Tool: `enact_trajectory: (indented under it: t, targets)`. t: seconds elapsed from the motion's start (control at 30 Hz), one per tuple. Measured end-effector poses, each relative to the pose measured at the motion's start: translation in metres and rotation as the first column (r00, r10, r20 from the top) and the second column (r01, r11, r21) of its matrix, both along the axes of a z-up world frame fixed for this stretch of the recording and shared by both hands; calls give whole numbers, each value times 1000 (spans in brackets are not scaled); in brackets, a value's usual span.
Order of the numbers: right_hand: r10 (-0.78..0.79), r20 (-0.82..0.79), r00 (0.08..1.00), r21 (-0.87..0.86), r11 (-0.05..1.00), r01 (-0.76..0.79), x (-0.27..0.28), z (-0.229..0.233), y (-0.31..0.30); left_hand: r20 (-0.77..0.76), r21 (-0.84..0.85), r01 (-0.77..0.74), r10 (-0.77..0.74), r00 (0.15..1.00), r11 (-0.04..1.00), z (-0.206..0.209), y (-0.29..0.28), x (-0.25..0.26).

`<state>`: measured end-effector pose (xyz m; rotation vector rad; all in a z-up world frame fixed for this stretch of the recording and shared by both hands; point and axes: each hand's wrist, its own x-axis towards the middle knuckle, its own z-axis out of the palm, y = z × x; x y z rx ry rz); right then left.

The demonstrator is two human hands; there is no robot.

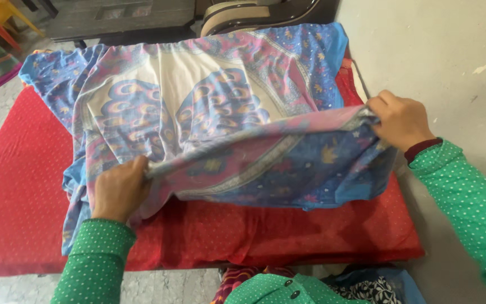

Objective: The person folds a large patterned bedsheet on a red mattress, smoothing and aligning the fabric. They also handle and place two patterned pillows at the head of the bed.

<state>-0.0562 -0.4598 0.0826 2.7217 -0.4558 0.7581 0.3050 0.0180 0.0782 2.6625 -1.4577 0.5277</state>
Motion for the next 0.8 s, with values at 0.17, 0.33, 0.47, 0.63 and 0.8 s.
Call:
enact_trajectory:
  t: [0.17,0.33,0.47,0.63,0.8]
  targets:
    - [-179,-9,984,-28,983,179,9,-17,-24,144,-131,-75,93,985,989,-23,-15,46]
    - [-504,-72,861,-65,864,500,23,-29,-62,60,-414,-13,42,997,910,-55,-41,83]
    - [-613,-208,762,653,493,575,26,-53,-116,-362,-408,-159,1,932,899,-92,-60,142]
    - [-479,-14,878,969,-222,-106,53,-80,-160,-820,-173,-187,-36,571,967,-104,-84,167]
    - [-190,355,915,384,922,42,84,12,-183,-4,157,-141,143,990,977,-39,-117,198]
